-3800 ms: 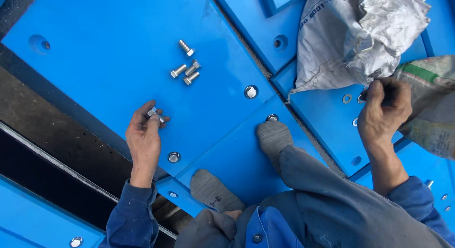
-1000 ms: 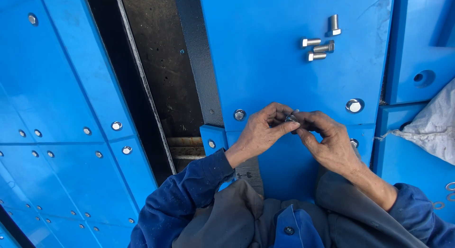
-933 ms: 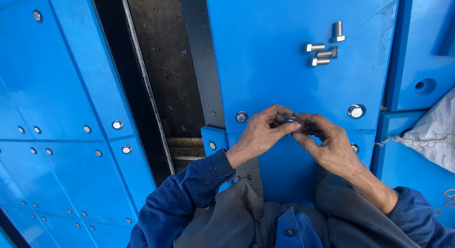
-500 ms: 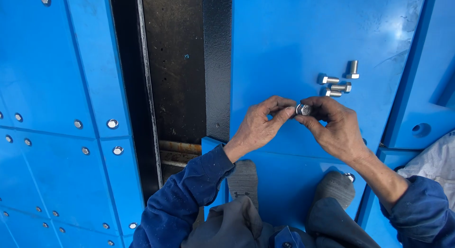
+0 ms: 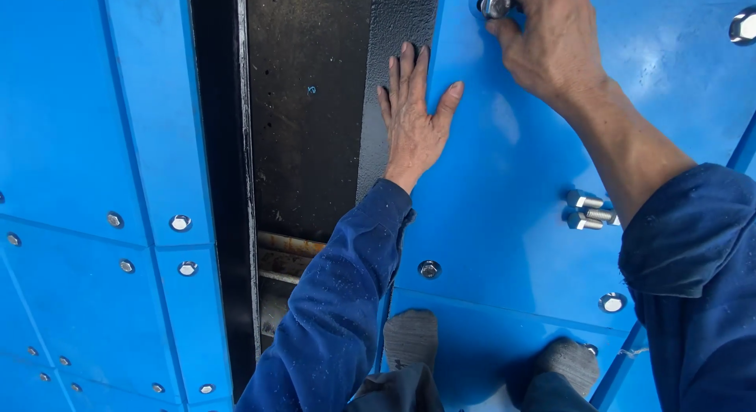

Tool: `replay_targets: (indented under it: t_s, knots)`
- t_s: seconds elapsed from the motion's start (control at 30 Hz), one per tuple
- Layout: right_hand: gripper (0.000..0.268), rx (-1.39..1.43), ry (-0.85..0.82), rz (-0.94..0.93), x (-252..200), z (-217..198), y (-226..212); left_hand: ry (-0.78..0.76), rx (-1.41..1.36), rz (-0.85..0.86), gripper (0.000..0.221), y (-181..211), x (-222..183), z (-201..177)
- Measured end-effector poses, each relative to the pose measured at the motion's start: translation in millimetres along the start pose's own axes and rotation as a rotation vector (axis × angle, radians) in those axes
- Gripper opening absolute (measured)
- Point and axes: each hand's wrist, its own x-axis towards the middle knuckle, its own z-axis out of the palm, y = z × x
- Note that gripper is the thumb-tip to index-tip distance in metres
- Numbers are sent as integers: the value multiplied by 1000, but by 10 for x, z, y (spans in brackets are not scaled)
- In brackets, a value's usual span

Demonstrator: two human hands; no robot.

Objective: The person kneels on large blue plastic panels mounted to a steel frame and fastens them by hand, picking bolts and washers from a woven sack and inserting them into pre-drilled holes across the panel surface. They reposition panels and continue placing fasteners hole by hole.

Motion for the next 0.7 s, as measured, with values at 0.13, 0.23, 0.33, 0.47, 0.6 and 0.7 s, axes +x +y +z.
replay_targets:
  t_s: [0.13, 0.23, 0.33, 0.47, 0.6, 0.7]
  knots:
    - [24, -125, -75, -51, 188, 14, -74, 7, -22, -19, 84, 14, -12, 2]
    - [30, -225, -7, -141, 190, -6, -61, 14, -44, -31, 84, 38, -49, 14]
    - [22, -89, -132, -12, 127, 8, 101, 19, -24, -21, 85, 39, -32, 4]
    - [23, -354, -72, -235, 177, -5, 92, 19, -45, -18, 84, 44, -53, 25]
    - [13, -388, -264, -148, 215, 12, 132, 8, -57, -14, 85, 42, -38, -5]
    - [12, -500, -166, -334, 233, -52, 89, 0, -50, -25, 83, 39, -48, 22]
